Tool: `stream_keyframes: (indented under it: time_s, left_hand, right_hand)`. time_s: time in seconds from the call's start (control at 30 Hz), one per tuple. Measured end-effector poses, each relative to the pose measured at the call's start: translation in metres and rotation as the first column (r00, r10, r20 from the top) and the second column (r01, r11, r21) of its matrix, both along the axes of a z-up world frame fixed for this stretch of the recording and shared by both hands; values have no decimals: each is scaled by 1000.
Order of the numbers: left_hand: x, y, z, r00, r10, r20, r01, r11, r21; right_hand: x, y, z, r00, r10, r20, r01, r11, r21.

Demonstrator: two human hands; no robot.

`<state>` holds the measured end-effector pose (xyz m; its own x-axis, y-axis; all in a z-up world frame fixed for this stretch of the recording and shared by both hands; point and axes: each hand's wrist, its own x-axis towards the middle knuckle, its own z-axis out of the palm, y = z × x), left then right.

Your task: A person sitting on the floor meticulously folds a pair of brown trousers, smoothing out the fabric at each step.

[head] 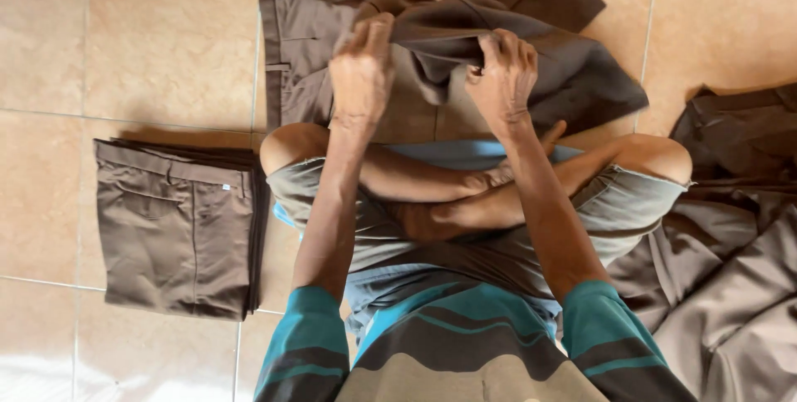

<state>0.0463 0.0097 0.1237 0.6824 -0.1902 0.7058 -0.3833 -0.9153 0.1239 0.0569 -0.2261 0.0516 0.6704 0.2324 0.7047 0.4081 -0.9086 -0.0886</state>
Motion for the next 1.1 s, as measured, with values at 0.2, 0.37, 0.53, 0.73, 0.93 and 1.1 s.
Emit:
stream_keyframes:
  time_s: [0.2, 0.37, 0.53, 0.73, 0.93, 1.1]
  left_hand:
    - [-3, 54, 19, 996, 85, 41, -81, 991, -103]
    - [-9, 69, 33, 995, 90, 43, -78, 968, -237]
    - [-11, 126, 20, 993, 113, -10, -111, 945, -309]
    - [0, 138, 29, 993, 101, 55, -72, 916, -394]
    - [36, 114, 26, 995, 95, -5, -93, 957, -275]
    - [20, 93, 62, 998, 25, 58, -1, 926, -378]
  right_hand:
    - [25, -1, -50, 991, -119, -55, 122, 991, 63]
    - [22, -2, -125, 987, -76, -138, 81, 996, 32]
    - [-1, -30, -18, 994, 39, -98, -27, 993, 119]
    - [-10, -76, 0, 976, 191, -105, -190, 982, 21]
    - [28, -134, -6, 911, -16, -411, -7, 998, -54]
    - [10, -150, 100, 991, -133, 23, 135, 978, -160]
